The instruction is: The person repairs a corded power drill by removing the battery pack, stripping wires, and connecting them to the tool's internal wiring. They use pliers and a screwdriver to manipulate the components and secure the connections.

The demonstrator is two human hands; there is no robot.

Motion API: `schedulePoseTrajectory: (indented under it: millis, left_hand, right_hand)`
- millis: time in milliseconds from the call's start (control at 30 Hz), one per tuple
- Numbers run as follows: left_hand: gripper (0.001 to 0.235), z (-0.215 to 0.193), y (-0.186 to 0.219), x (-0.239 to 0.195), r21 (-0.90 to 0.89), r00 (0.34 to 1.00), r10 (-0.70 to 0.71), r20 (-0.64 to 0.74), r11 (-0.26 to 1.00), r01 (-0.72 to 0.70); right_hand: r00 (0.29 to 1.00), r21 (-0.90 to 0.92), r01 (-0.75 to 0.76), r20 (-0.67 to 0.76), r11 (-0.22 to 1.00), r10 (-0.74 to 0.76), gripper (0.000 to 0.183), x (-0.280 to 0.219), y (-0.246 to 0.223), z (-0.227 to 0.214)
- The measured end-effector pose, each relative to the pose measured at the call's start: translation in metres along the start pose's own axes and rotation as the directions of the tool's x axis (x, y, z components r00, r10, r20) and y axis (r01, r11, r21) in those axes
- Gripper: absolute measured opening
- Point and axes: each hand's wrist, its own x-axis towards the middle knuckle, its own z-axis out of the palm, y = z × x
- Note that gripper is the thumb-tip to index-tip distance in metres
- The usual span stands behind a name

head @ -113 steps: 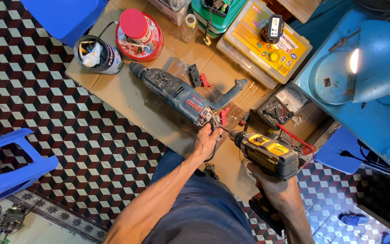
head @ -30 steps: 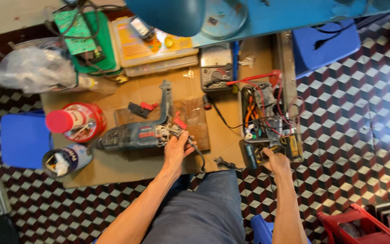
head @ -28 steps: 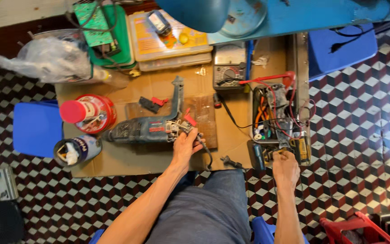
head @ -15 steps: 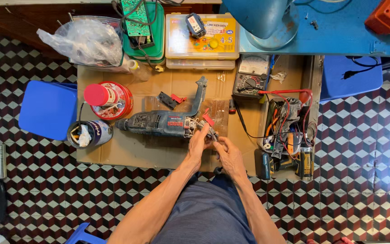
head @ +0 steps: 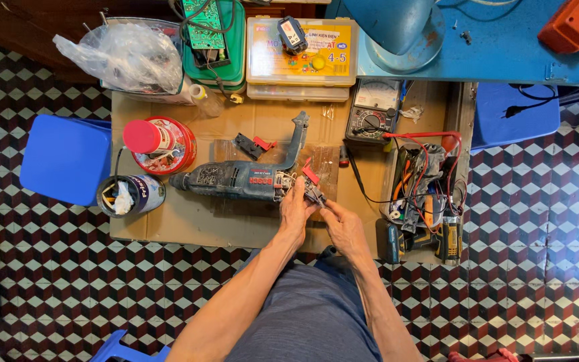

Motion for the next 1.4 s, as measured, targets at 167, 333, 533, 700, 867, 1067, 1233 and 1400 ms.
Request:
schedulePoseTrajectory:
  millis: [167,333,533,700,867,1067,1233,1400]
  left_hand:
    - [0.048,-0.004,-0.005,0.004,0.016,0.999,0.007,-0.031,1.000,-0.006]
    - [0.044,-0.001,-0.003,-0.001,0.012,0.999,0.007,-0.047,1.000,-0.006]
    - [0.042,0.007,0.016,-0.015,-0.016,0.997,-0.056,-0.044,0.998,0.056]
    - [0.041,0.011,0.019,-0.017,-0.037,0.996,-0.067,-0.053,0.997,0.065]
    - [0.043,0.009,0.008,-0.005,-0.012,0.995,-0.061,-0.075,0.998,0.061]
    - [0.038,0.009,0.007,-0.002,-0.075,0.992,-0.082,-0.098,0.994,0.075]
    - [0.038,0.006,0.009,-0.005,-0.075,0.991,-0.110,-0.079,0.992,0.104]
    - [0.044,0.001,0.004,-0.002,0.021,0.993,-0.081,-0.087,0.996,0.083]
  right_hand:
    - [1.000,-0.209,0.016,-0.008,0.978,-0.018,0.036,-0.001,-0.012,-0.001]
    - [0.994,-0.244,-0.051,-0.107,0.968,0.026,0.033,0.000,-0.037,0.004]
    - [0.988,0.107,-0.151,-0.009,0.983,0.153,0.028,0.023,-0.047,0.011]
    - [0.982,0.204,-0.173,-0.042,0.964,0.186,0.020,0.028,-0.030,0.017]
    - [0.990,0.412,-0.132,0.003,0.902,0.143,0.016,0.028,-0.019,0.026]
    - [0.992,0.133,-0.057,-0.107,0.989,0.072,0.024,0.022,-0.022,0.031]
    - [0.983,0.124,-0.104,-0.138,0.987,0.121,0.027,0.019,-0.032,0.028]
    - [0.974,-0.110,0.076,-0.204,0.991,-0.097,0.025,0.017,-0.041,0.035]
